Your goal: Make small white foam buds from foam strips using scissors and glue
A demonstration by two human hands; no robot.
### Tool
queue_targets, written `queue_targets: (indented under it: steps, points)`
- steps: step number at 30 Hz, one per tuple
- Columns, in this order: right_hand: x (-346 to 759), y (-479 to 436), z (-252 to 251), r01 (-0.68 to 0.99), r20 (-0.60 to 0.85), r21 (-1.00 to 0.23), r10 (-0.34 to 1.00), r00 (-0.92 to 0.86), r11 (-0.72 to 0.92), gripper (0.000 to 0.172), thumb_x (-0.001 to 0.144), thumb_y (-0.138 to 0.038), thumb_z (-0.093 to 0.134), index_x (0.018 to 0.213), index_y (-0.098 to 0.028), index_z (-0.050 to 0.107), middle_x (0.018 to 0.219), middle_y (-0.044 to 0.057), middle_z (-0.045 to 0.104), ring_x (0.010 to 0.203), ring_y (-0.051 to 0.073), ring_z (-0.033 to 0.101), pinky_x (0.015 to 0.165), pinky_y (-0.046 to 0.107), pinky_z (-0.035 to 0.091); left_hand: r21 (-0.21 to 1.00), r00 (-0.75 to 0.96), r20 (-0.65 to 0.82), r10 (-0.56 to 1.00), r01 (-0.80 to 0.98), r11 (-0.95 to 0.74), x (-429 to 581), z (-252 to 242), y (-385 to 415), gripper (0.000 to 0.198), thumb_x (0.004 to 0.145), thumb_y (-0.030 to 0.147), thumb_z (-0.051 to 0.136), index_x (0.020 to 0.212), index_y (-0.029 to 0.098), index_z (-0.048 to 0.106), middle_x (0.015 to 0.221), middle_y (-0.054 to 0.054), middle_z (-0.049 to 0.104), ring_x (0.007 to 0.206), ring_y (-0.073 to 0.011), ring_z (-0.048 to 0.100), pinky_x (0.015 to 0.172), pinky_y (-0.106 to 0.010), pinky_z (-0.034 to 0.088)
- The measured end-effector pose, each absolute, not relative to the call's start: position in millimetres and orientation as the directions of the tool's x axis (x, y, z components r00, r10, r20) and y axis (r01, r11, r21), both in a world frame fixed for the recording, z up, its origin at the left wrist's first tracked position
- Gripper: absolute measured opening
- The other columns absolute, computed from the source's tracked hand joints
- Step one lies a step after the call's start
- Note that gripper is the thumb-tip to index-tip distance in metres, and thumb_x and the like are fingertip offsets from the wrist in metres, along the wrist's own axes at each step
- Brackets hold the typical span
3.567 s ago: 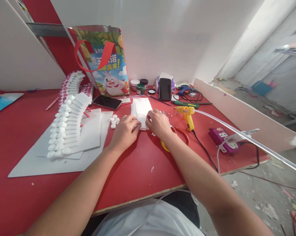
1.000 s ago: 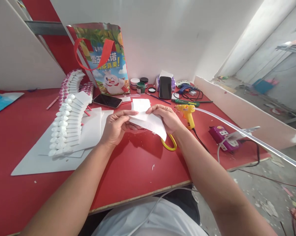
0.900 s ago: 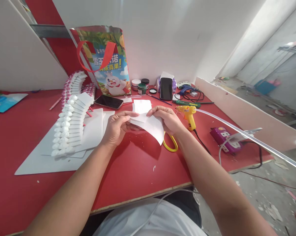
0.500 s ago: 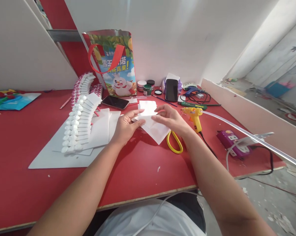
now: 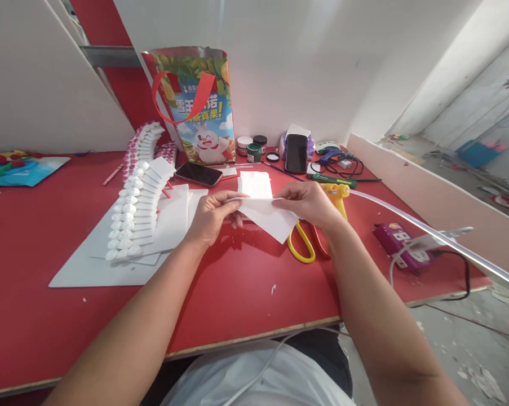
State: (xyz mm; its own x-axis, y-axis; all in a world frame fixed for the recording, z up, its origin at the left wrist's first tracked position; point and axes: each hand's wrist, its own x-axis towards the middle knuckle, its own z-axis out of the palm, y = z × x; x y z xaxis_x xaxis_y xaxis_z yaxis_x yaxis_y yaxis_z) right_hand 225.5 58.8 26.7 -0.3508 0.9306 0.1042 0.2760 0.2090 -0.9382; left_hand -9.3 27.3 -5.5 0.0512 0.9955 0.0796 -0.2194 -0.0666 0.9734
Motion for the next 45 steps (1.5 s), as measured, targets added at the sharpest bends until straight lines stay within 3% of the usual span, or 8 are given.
queue_targets:
  steps: [7,12,16,24,30,36,40,45]
  points:
    - [225,64,26,-0.093,0.0,-0.995,0.96,-0.281,-0.027,0.061,0.078,-0.075,0.071,0.079,-0.014,0.074,0.079,0.012,0.076,0.064,0.017,0.07,0.058,0.026,0.056,0.975,0.126,0.058,0.99,-0.218,-0.029,-7,1,22,0.014,0.071,0.022,0.073,0.079,0.015,0.082,0.047,0.002,0.06,0.034,-0.0106,0.054,0.035,-0.021,0.031]
    - [202,52,20,0.133,-0.251,-0.968,0.823,-0.509,-0.213,0.062,0.08,-0.077,0.069,0.093,-0.016,0.074,0.08,0.009,0.078,0.056,0.014,0.065,0.045,0.022,0.047,0.99,0.25,0.088,0.964,-0.13,-0.057,2,4,13,0.014,0.074,0.021,0.074,0.084,0.016,0.082,0.049,0.002,0.06,0.037,-0.0103,0.054,0.039,-0.022,0.035]
    - [196,43,23,0.175,-0.304,-0.952,0.718,-0.626,-0.251,0.057,0.081,-0.074,0.07,0.096,-0.019,0.073,0.078,0.006,0.077,0.056,0.015,0.064,0.045,0.024,0.043,0.99,0.21,0.101,0.973,-0.12,-0.077,1,1,16,0.014,0.074,0.025,0.075,0.084,0.017,0.082,0.051,0.002,0.06,0.04,-0.0104,0.053,0.042,-0.023,0.036]
    - [198,48,17,0.203,-0.239,-0.97,0.687,-0.686,-0.134,0.044,0.079,-0.059,0.079,0.094,-0.017,0.078,0.074,0.0,0.07,0.06,0.011,0.057,0.053,0.024,0.04,0.995,0.251,0.051,0.967,-0.097,-0.027,-2,-1,19,0.019,0.075,0.026,0.07,0.089,0.016,0.079,0.051,0.002,0.058,0.042,-0.0106,0.052,0.043,-0.023,0.032]
    - [195,47,21,0.286,-0.218,-0.956,0.806,-0.55,-0.064,0.041,0.07,-0.053,0.083,0.074,-0.014,0.071,0.054,-0.008,0.039,0.05,0.005,0.03,0.047,0.024,0.021,0.988,0.228,0.028,0.973,-0.156,0.009,-3,-4,21,0.029,0.077,0.031,0.064,0.099,0.014,0.073,0.058,0.001,0.064,0.042,-0.0115,0.054,0.04,-0.023,0.032]
    - [190,45,23,0.354,-0.183,-0.935,0.829,-0.528,0.019,0.05,0.064,-0.06,0.084,0.061,-0.015,0.064,0.052,-0.007,0.038,0.051,0.005,0.03,0.048,0.024,0.021,1.0,0.186,0.023,0.982,0.002,-0.024,1,-3,20,0.027,0.081,0.043,0.076,0.09,0.018,0.07,0.055,0.004,0.059,0.041,-0.0091,0.048,0.04,-0.022,0.031]
    - [193,42,24,0.277,-0.236,-0.957,0.786,-0.571,-0.086,0.05,0.071,-0.065,0.082,0.073,-0.016,0.071,0.058,-0.002,0.057,0.05,0.009,0.046,0.045,0.023,0.031,0.998,0.186,0.063,0.98,-0.014,-0.061,0,-3,21,0.031,0.084,0.048,0.076,0.086,0.018,0.068,0.055,0.004,0.058,0.042,-0.0091,0.049,0.044,-0.022,0.035]
    - [193,37,24,0.079,-0.316,-0.929,0.662,-0.68,-0.362,0.052,0.087,-0.068,0.068,0.096,-0.017,0.077,0.094,0.012,0.079,0.074,0.021,0.072,0.06,0.029,0.057,0.994,0.244,0.088,0.966,-0.077,-0.071,-1,-2,20,0.034,0.084,0.051,0.076,0.087,0.018,0.066,0.055,0.002,0.061,0.042,-0.0108,0.052,0.043,-0.023,0.037]
